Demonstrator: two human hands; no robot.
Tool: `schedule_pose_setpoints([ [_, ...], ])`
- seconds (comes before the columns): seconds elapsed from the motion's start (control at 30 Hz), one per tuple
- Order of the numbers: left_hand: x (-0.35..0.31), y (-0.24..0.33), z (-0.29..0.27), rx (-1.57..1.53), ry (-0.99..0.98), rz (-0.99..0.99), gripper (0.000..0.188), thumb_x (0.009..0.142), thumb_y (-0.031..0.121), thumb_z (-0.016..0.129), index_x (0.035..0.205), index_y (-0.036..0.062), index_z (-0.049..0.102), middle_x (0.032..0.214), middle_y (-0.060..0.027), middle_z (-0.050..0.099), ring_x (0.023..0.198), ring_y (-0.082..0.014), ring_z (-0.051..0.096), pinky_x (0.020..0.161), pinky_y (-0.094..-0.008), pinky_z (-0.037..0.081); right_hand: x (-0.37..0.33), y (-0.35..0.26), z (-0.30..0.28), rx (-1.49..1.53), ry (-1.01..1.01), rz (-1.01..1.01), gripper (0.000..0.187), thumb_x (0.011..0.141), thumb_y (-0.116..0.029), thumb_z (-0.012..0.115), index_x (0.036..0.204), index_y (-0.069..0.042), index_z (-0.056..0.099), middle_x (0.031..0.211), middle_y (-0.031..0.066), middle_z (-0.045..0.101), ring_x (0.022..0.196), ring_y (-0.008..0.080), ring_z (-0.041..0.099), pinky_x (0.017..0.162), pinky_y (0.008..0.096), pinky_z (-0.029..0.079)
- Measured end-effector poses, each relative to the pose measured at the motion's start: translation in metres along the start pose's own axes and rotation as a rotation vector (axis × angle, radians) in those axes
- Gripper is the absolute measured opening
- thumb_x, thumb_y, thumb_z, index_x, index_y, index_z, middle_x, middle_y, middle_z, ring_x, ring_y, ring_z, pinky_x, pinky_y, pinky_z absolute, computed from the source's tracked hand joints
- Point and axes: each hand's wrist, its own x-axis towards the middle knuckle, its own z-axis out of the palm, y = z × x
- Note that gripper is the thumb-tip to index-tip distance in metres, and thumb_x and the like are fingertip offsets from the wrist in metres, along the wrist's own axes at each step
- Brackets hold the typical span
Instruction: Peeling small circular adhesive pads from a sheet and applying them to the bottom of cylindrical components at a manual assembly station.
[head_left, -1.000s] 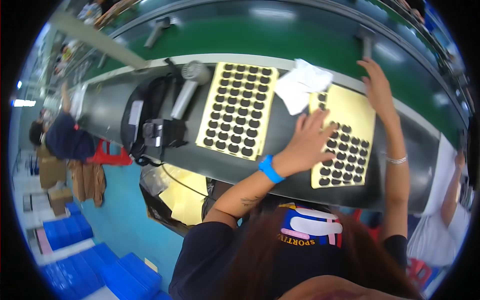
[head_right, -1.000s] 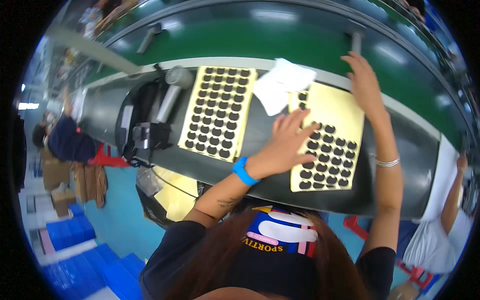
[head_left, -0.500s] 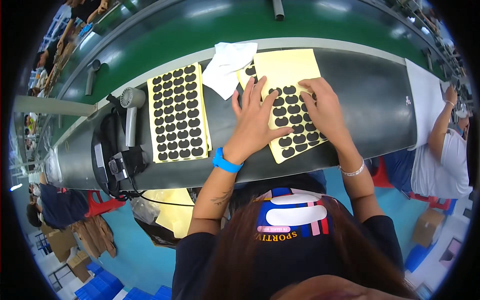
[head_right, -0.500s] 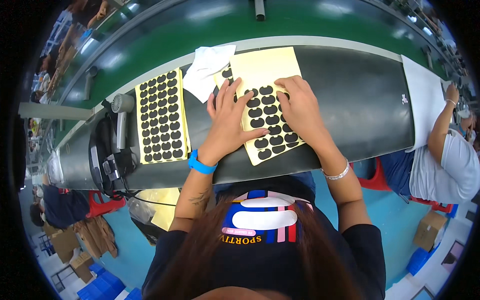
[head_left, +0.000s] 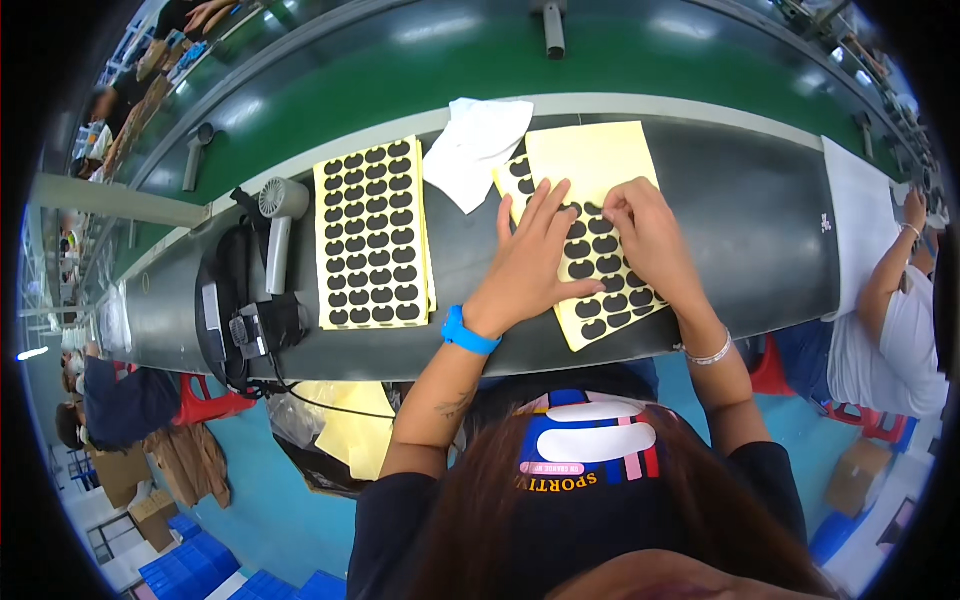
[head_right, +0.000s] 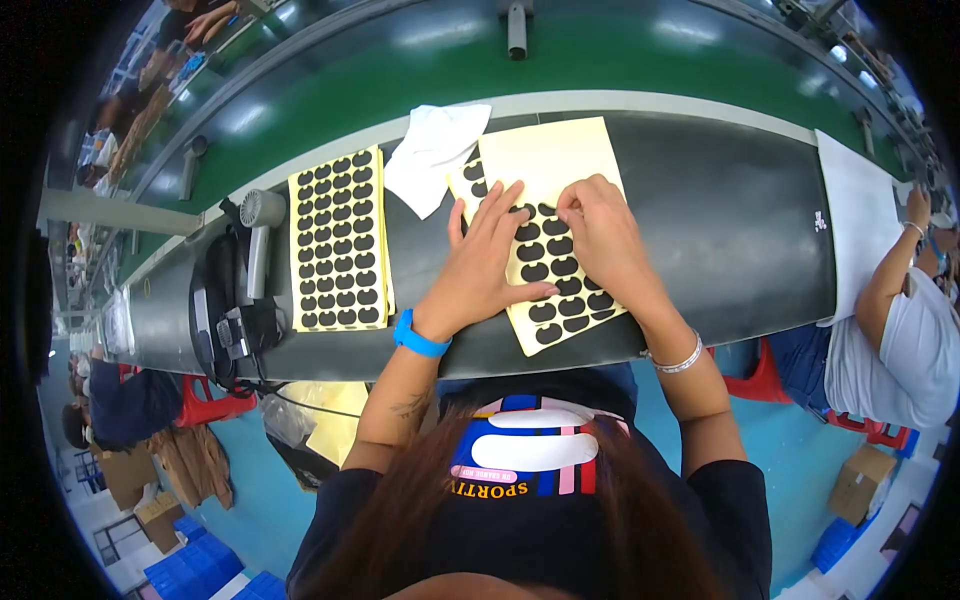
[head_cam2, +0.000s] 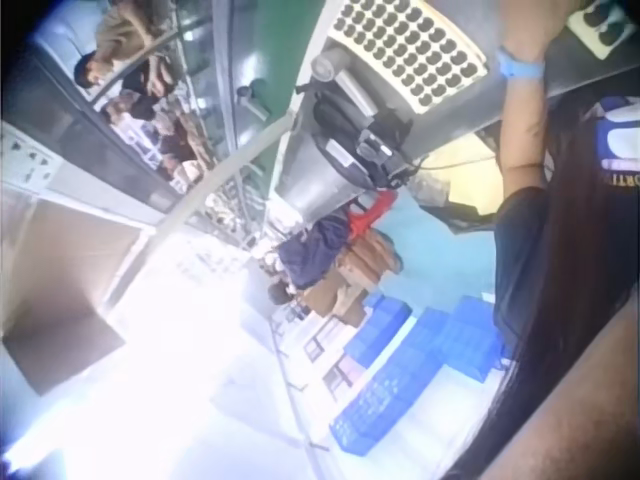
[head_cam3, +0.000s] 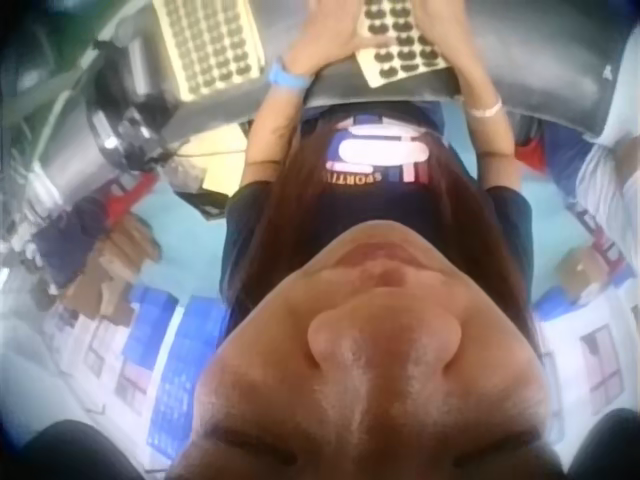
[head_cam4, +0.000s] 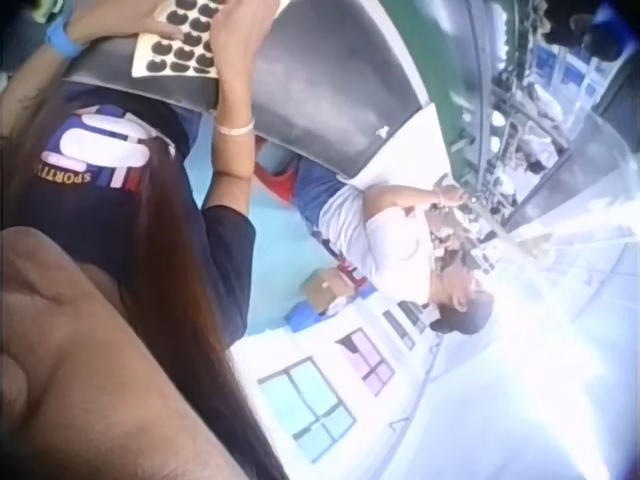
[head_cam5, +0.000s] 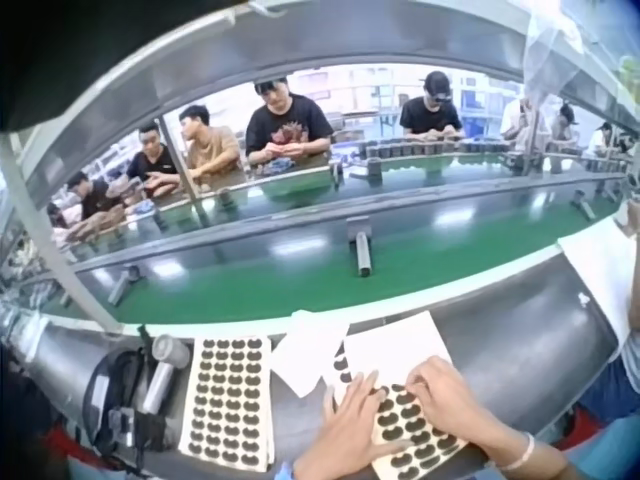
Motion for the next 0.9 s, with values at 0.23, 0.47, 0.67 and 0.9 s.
schedule_pose_setpoints([
  [0.23,0.000,0.005,-0.003,0.004,-0.031,-0.010,0.080,0.069,0.049,0.077,0.122,-0.0032,0.049,0.147,-0.0216,0.030,0.141,-0.0367,0.022,0.110,-0.0583,0.013,0.006,0.013,-0.041,0.320,0.006,0.014,0.006,0.087,-0.001,0.061,0.091,-0.003,0.058,0.096,0.0022,0.056,0.082,0.0090,0.054,0.069,0.0233,0.044],
  [0.47,0.006,0.014,0.002,-0.005,-0.177,0.045,0.078,0.069,0.046,0.077,0.122,-0.0038,0.048,0.147,-0.0217,0.029,0.140,-0.0381,0.021,0.111,-0.0554,0.015,0.058,0.075,-0.064,0.243,0.235,0.025,0.028,0.087,-0.004,0.062,0.112,-0.002,0.053,0.111,0.0082,0.057,0.094,0.0143,0.058,0.076,0.0250,0.048],
  [0.67,0.038,0.010,0.006,0.040,-0.195,0.144,0.071,0.065,0.045,0.081,0.110,-0.0004,0.050,0.139,-0.0206,0.039,0.132,-0.0415,0.032,0.109,-0.0539,0.023,0.064,0.093,-0.043,0.184,0.201,-0.008,0.052,0.086,-0.010,0.064,0.130,-0.001,0.038,0.116,0.0141,0.057,0.103,0.0232,0.060,0.084,0.0318,0.049],
  [0.9,0.081,0.011,0.034,-0.148,-0.174,0.260,0.065,0.072,0.045,0.076,0.115,0.0050,0.049,0.135,-0.0171,0.038,0.132,-0.0380,0.030,0.111,-0.0543,0.017,0.053,0.097,-0.043,0.187,0.199,-0.020,0.050,0.086,-0.010,0.064,0.129,-0.001,0.039,0.114,0.0175,0.061,0.104,0.0262,0.062,0.091,0.0351,0.047],
])
